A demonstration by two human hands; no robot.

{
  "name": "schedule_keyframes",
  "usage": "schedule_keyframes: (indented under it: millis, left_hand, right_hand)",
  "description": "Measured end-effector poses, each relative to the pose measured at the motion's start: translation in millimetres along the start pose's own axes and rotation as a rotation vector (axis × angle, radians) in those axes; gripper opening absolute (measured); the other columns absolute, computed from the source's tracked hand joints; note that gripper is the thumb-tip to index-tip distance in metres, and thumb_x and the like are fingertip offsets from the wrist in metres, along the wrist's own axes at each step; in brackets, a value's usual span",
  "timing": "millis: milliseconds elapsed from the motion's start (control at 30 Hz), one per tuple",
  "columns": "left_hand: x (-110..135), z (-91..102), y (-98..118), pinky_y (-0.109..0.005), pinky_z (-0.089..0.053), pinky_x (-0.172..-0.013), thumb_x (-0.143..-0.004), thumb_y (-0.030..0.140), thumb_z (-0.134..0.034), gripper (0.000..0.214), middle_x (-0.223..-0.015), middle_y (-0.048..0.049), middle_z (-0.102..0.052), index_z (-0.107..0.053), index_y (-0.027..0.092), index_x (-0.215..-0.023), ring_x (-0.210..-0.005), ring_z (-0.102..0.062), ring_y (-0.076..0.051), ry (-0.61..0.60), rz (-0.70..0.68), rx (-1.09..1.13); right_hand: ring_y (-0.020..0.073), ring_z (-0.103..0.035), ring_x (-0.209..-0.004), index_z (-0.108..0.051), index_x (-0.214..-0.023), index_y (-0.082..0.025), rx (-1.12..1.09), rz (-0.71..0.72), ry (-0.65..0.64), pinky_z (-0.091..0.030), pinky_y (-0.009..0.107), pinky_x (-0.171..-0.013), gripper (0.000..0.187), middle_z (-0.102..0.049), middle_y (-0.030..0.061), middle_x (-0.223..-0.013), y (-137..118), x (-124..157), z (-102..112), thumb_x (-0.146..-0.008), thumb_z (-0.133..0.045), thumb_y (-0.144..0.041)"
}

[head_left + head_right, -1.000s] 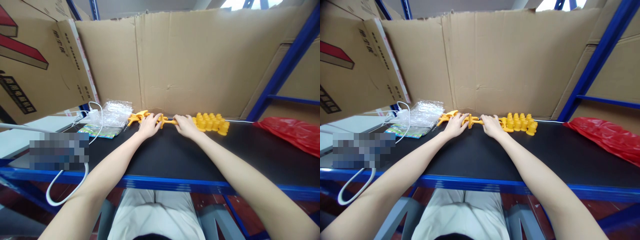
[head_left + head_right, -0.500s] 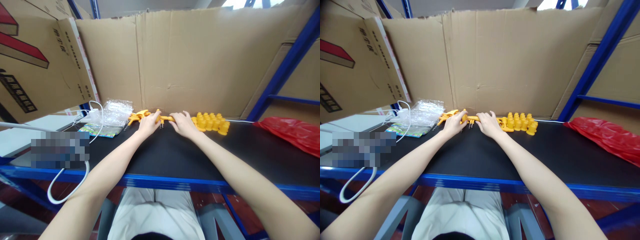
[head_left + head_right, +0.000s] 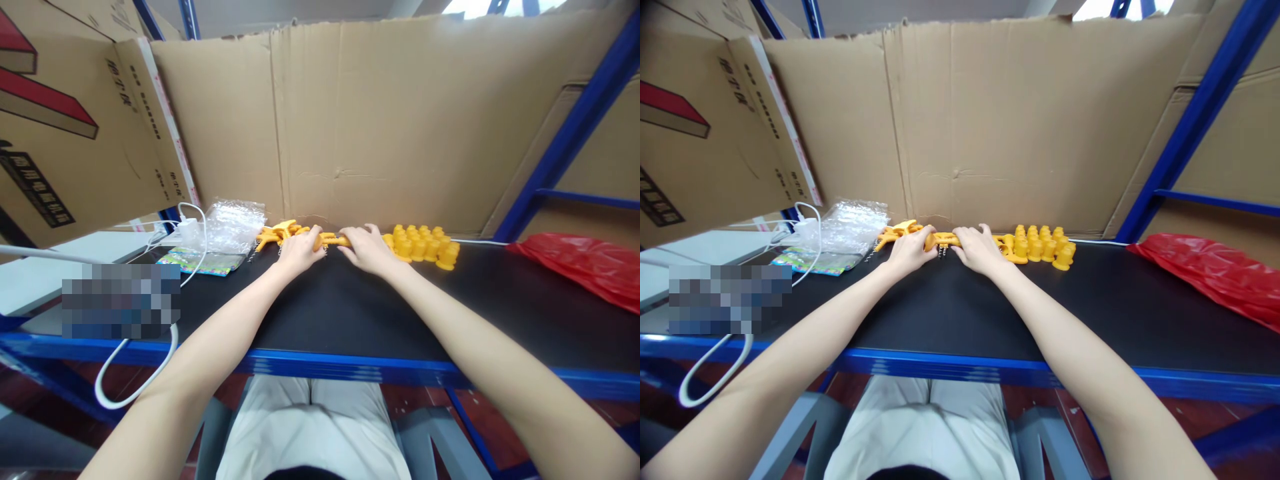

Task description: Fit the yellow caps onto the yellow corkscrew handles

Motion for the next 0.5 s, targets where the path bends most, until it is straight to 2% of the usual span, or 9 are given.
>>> schedule_keyframes:
  millis: [167, 367, 500]
  left_hand:
    - [0.1, -2.7, -1.0, -0.032, -0.046, -0.080, -0.083, 0.031, -0.053, 0.037, -0.103, -0.0068, -0.068, -0.051, 0.023, -0.119, -0.093, -0.064, -0.023, -0.038, 0.032, 0.002]
    - [-0.2, -2.1, 5.1, -0.033, -0.047, -0.077, -0.081, 0.030, -0.053, 0.034, -0.094, -0.0066, -0.069, -0.054, 0.021, -0.114, -0.088, -0.065, -0.024, -0.039, 0.056, 0.009]
    - [0.3, -1.5, 6.3, -0.033, -0.047, -0.075, -0.080, 0.031, -0.054, 0.033, -0.091, -0.0065, -0.069, -0.054, 0.021, -0.111, -0.086, -0.066, -0.025, -0.055, 0.052, 0.006]
  right_hand:
    - [0.0243, -0.055, -0.101, -0.055, -0.110, -0.015, 0.041, -0.002, -0.099, -0.023, 0.045, -0.098, 0.027, -0.064, 0.0118, -0.106, 0.7, -0.9, -8.1, -0.094, -0.037, -0.027]
    - [0.0249, -0.054, -0.100, -0.054, -0.103, -0.018, 0.095, -0.008, -0.057, -0.022, 0.044, -0.098, 0.016, -0.063, 0.0111, -0.105, 2.5, -2.1, 7.6, -0.089, -0.046, -0.020]
    - [0.0238, -0.055, -0.097, -0.052, -0.103, -0.017, 0.051, -0.019, -0.080, -0.026, 0.039, -0.092, 0.015, -0.064, 0.0110, -0.104, 2.9, -1.8, 8.5, -0.088, -0.048, -0.018]
Point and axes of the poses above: each hand's wrist, its own x-axis away from the middle knuckle, its own z-axis out of the back of the hand, y = z × x, the point moved 6 cm from there along -x, towards the middle knuckle
